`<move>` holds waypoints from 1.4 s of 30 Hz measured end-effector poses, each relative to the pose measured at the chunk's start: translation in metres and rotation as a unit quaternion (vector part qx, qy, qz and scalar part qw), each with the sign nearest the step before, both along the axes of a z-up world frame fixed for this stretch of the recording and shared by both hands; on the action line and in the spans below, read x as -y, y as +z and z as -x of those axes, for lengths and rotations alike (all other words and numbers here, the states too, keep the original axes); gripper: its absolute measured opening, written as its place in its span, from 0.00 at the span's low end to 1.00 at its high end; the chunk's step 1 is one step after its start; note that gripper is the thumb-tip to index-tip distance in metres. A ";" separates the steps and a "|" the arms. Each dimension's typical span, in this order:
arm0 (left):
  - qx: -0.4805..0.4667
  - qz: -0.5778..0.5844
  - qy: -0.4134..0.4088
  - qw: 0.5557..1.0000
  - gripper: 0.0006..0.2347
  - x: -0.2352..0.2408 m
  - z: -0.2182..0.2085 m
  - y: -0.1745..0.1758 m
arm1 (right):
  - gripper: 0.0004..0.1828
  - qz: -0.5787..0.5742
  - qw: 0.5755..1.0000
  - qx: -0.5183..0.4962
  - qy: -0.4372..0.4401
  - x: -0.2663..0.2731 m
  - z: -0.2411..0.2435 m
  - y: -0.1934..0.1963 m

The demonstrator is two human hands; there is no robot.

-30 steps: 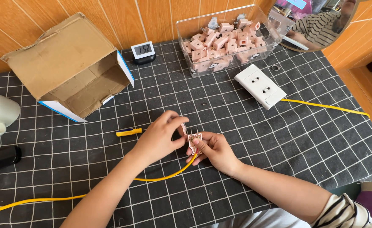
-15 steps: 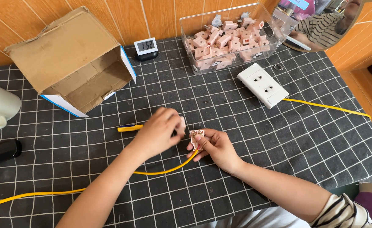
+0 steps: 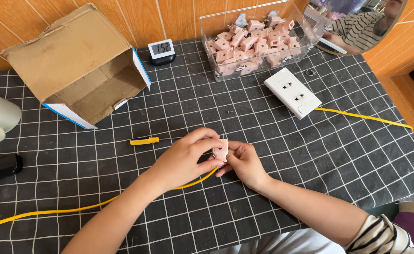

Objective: The person assembles a two-prong electrical plug by inserting wires into a pink plastic housing and securing them with a screwdriver. They then attach the plug to a yellow cable and tighten the screws to complete the assembly.

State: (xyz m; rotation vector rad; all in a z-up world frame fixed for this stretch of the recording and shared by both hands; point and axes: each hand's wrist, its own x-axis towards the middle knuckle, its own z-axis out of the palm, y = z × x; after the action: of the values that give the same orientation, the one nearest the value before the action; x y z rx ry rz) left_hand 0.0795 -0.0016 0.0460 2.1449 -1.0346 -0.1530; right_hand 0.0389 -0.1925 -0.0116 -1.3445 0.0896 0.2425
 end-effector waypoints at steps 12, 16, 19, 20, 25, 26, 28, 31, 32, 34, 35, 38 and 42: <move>0.023 -0.058 -0.024 0.998 0.10 -0.003 -0.004 0.002 | 0.26 -0.195 0.980 -0.014 0.043 0.014 -0.003 -0.019; 0.028 -0.065 -0.032 0.997 0.10 -0.002 -0.005 0.007 | 0.28 -0.179 0.983 -0.001 0.046 0.016 -0.002 -0.024; 0.022 -0.081 -0.053 0.995 0.11 -0.004 -0.006 0.009 | 0.24 -0.151 0.988 0.001 0.024 0.010 0.001 -0.013; 0.019 -0.075 -0.056 0.995 0.11 -0.004 -0.006 0.008 | 0.23 -0.136 0.991 0.000 0.019 0.009 0.001 -0.011; 0.015 -0.062 -0.060 0.996 0.12 -0.004 -0.005 0.003 | 0.20 -0.092 0.996 0.002 0.007 0.005 0.001 -0.008; 0.018 -0.056 -0.056 0.997 0.12 -0.004 -0.004 0.002 | 0.19 -0.081 0.997 0.000 0.002 0.004 0.002 -0.007; 0.021 -0.049 -0.052 0.997 0.13 -0.003 -0.004 0.000 | 0.18 -0.070 0.998 0.000 -0.003 0.003 0.002 -0.005; 0.094 -0.042 -0.054 0.993 0.11 -0.001 -0.003 -0.005 | 0.18 -0.058 0.998 -0.002 0.009 0.003 0.002 -0.004; 0.106 -0.038 -0.055 0.992 0.11 -0.001 -0.003 -0.006 | 0.18 -0.050 0.999 0.001 0.013 0.004 0.002 -0.006; 0.118 -0.034 -0.056 0.991 0.11 -0.002 -0.002 -0.009 | 0.18 -0.043 0.999 0.003 0.017 0.004 0.002 -0.008; 0.131 -0.036 -0.058 0.989 0.11 -0.002 -0.002 -0.011 | 0.18 -0.042 0.999 0.003 0.014 0.004 0.003 -0.007; 0.138 -0.032 -0.067 0.988 0.11 -0.004 -0.005 -0.010 | 0.18 -0.047 0.999 0.004 0.010 0.005 0.003 -0.012; -0.043 0.073 -0.012 0.996 0.07 -0.008 -0.019 0.017 | 0.17 -0.052 0.995 0.070 0.044 0.002 0.011 0.000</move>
State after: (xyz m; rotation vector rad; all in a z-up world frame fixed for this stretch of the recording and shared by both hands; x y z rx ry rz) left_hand 0.0989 0.0062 0.0631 1.9782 -0.9920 -0.1750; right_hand 0.0284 -0.1949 -0.0117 -1.2595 -0.0991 0.2228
